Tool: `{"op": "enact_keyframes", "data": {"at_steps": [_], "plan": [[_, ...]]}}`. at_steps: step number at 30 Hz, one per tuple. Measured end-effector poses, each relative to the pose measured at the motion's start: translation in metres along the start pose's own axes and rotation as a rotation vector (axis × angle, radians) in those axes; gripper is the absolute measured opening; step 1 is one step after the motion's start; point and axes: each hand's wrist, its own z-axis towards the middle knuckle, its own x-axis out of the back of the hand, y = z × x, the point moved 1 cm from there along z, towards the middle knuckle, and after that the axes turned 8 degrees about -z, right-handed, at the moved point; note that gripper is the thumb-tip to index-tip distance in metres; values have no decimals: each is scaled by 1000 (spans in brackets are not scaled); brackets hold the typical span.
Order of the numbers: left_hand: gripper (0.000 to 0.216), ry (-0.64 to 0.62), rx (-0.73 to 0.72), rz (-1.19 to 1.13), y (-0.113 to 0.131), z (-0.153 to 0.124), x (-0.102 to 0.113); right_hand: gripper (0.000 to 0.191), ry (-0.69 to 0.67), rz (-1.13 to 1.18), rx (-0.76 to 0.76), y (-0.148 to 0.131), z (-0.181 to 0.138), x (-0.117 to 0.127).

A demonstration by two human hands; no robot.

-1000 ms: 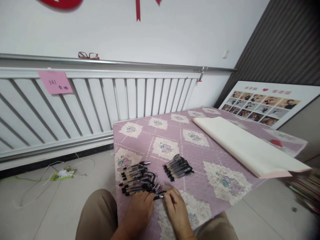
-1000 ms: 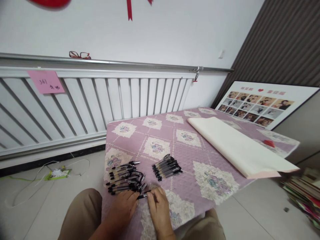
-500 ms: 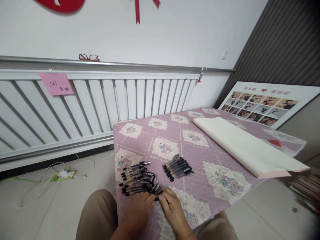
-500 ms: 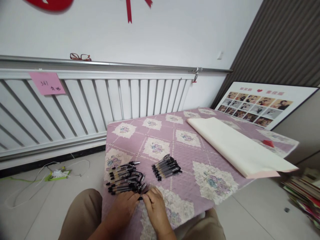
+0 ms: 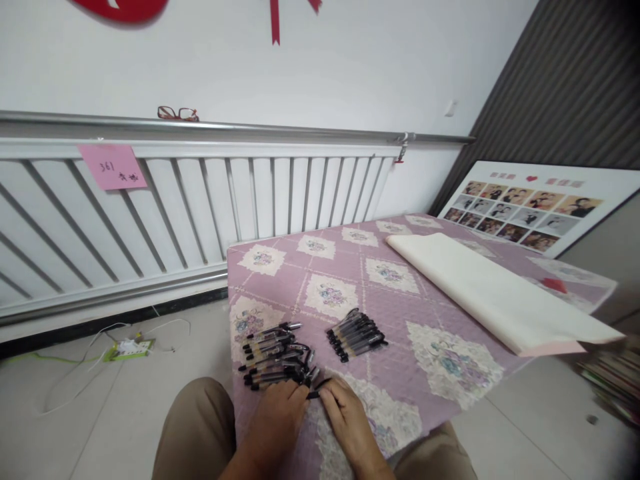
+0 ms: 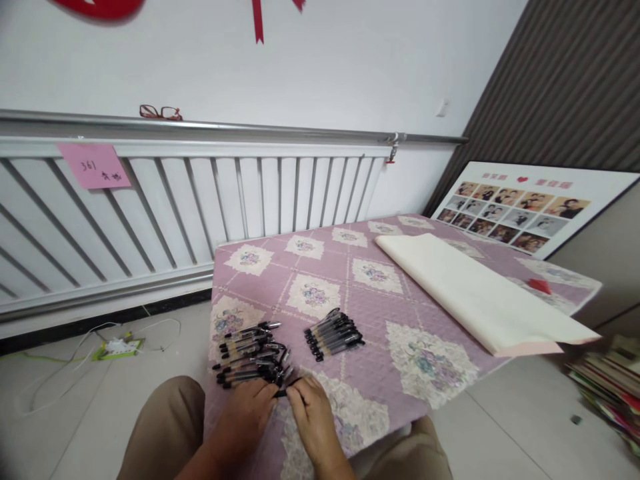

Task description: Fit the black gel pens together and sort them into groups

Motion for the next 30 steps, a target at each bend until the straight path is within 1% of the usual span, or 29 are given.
{"op": "enact_keyframes", "data": {"at_steps": [3,5,9,12,15,17,18,20,23,26,28,29,30], "plan": [[16,-15,-7,6,0,0,-1,31,-8,-15,17,2,0,-1],[17,-15,2,5,0,1,-1,29,-19,18,15,1,0,1],[19,-1,36,-3,1,2,0,14,-32,141,-32,-2,0,5],[18,3,26,6,0,2,0,25,-4,182,-110,-3,0,5],[18,12,18,21,0,1,-1,12,-4,132,-95,-3,0,3],[19,9,14,24,-1,1,-2,24,1,97,-62,-1,0,2],[19,8,12,24,-1,1,-3,26,2,95,-54,-1,0,2],[20,7,12,27,-1,1,-3,23,-14,123,-55,0,0,3],[20,3,26,26,0,1,-2,13,-52,184,-101,1,-1,4],[19,8,26,27,0,1,-1,21,-44,185,-153,-1,-2,3],[19,16,16,30,-1,1,-1,13,-34,151,-137,-2,-1,3],[19,18,13,29,-1,1,-1,12,-27,131,-119,-3,0,2],[18,18,14,25,-1,1,-2,18,-20,116,-100,-4,0,2]]}}
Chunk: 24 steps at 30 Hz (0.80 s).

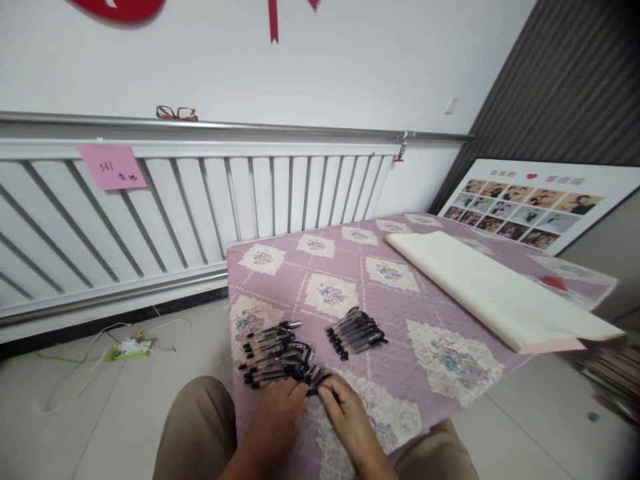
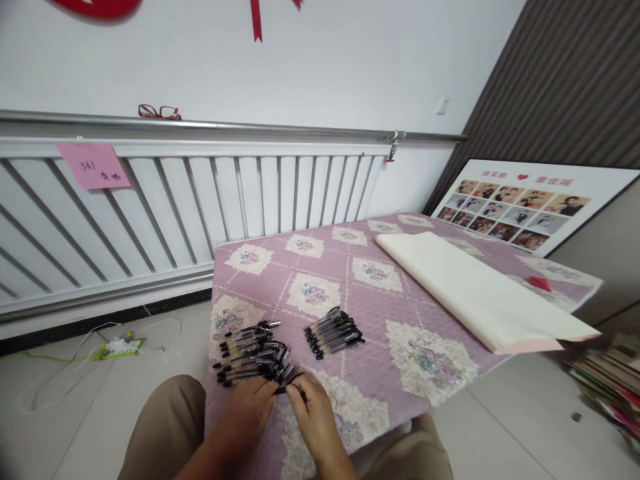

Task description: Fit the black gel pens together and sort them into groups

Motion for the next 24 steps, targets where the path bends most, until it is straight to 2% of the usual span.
{"op": "enact_keyframes", "data": {"at_steps": [2,7,10,12,16,22,24], "plan": [[19,-5,4,-7,0,0,-1,26,9,-2,26,0,1,1],[20,-18,15,-3,-1,0,-2,14,-39,83,6,1,0,5],[20,-26,14,-9,-1,0,-1,19,-41,87,-32,2,-1,4],[20,-27,8,-11,0,0,0,12,-28,51,-31,2,0,1],[19,-36,17,-16,1,1,2,28,0,-8,-2,2,0,-1],[19,-47,37,-38,3,2,4,13,-90,114,-35,2,-1,5],[19,-47,42,-39,3,2,4,17,-96,142,-66,2,0,6]]}}
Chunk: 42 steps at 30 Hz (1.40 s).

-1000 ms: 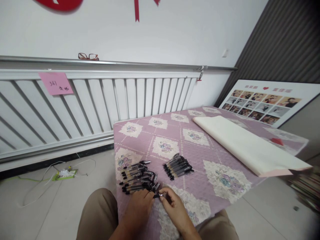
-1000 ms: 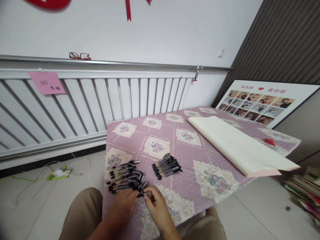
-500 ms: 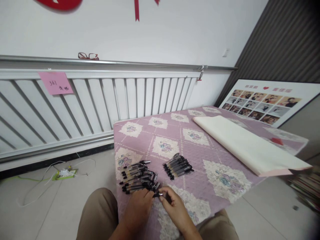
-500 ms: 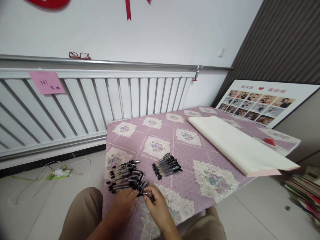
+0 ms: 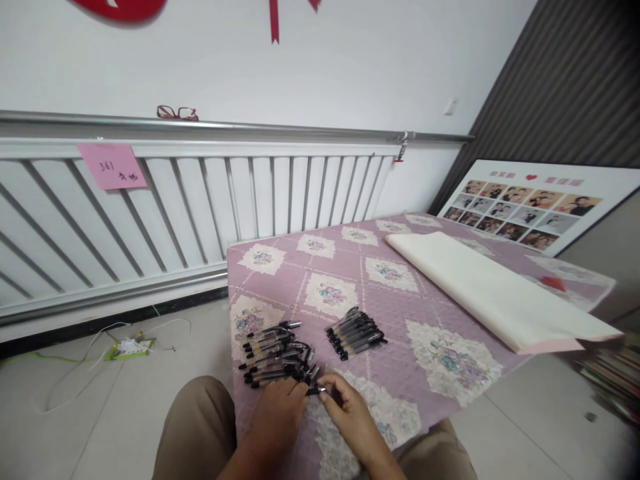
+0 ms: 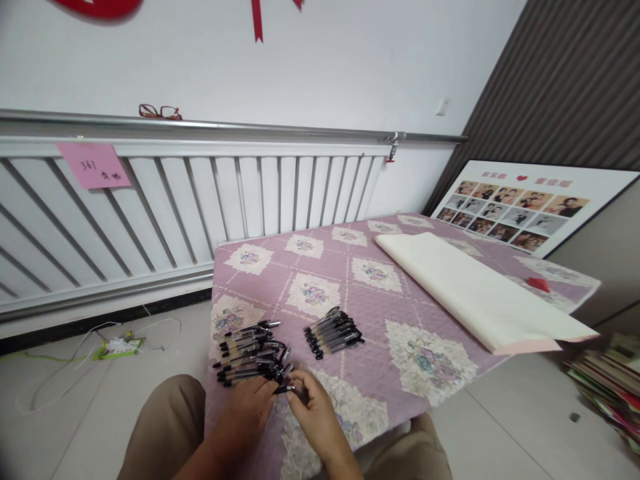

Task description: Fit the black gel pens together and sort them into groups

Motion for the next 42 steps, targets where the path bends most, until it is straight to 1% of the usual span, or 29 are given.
{"op": "enact_keyframes", "data": {"at_steps": [2,4,5,7,8,12,14,16,20,22,25,28,31,34,39,42], "plan": [[19,5,2,1,0,0,0,21,12,1,-13,1,1,-2],[20,2,2,2,0,0,0,11,36,-43,1,2,2,-5],[20,-5,0,3,0,1,0,12,51,-74,12,3,3,-6],[20,-24,2,0,0,1,0,23,68,-115,28,4,3,-7],[20,-38,4,-4,-1,1,0,24,65,-116,31,4,3,-7],[20,-55,30,-10,-2,1,-1,17,18,-13,-1,6,1,-3],[20,-51,47,-17,-4,1,-2,16,23,55,-35,8,1,0],[20,-45,56,-28,-4,1,-3,18,68,104,-62,11,2,3],[20,-11,64,-26,-4,1,-3,21,229,167,-99,17,3,6],[20,-1,65,-30,-4,1,-3,21,251,185,-106,18,2,6],[20,0,60,-44,-3,1,-2,20,212,156,-96,18,2,5],[25,-22,53,-47,-2,0,1,17,121,70,-49,15,2,2],[30,-54,16,-40,2,0,4,13,37,-21,10,10,2,-2],[26,-70,-16,-32,4,1,5,12,-11,-69,40,6,2,-4],[11,-47,-30,4,7,3,-1,13,-47,-30,15,8,2,-4],[12,-19,-30,28,8,5,-4,15,-44,26,-20,10,1,-3]]}}
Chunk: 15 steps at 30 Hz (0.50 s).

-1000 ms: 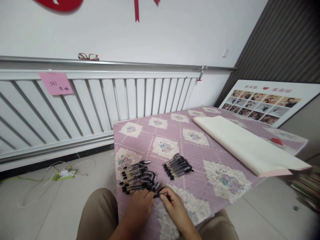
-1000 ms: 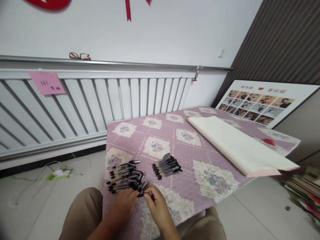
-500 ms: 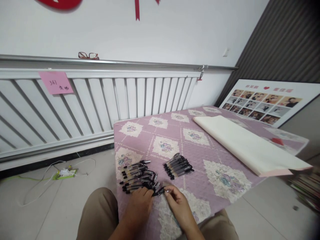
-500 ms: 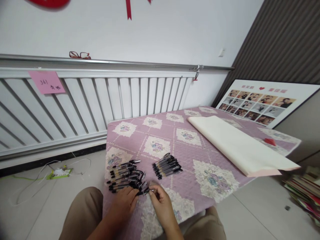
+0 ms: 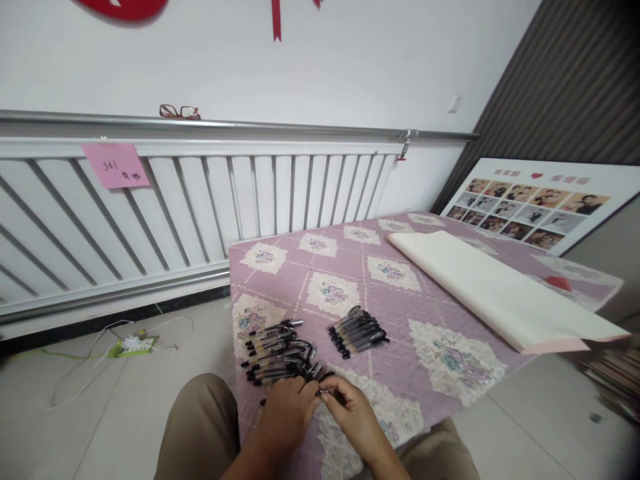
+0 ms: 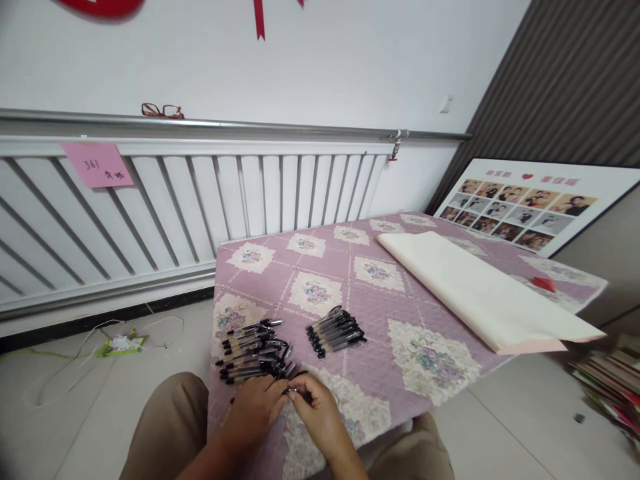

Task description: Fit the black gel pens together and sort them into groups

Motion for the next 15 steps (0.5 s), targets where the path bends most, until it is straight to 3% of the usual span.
{"op": "enact_keyframes", "data": {"at_steps": [8,15], "plan": [[11,28,18,-41,2,2,1,15,36,36,1,2,0,1],[12,-16,60,-45,1,4,4,24,403,25,-56,16,0,3]]}}
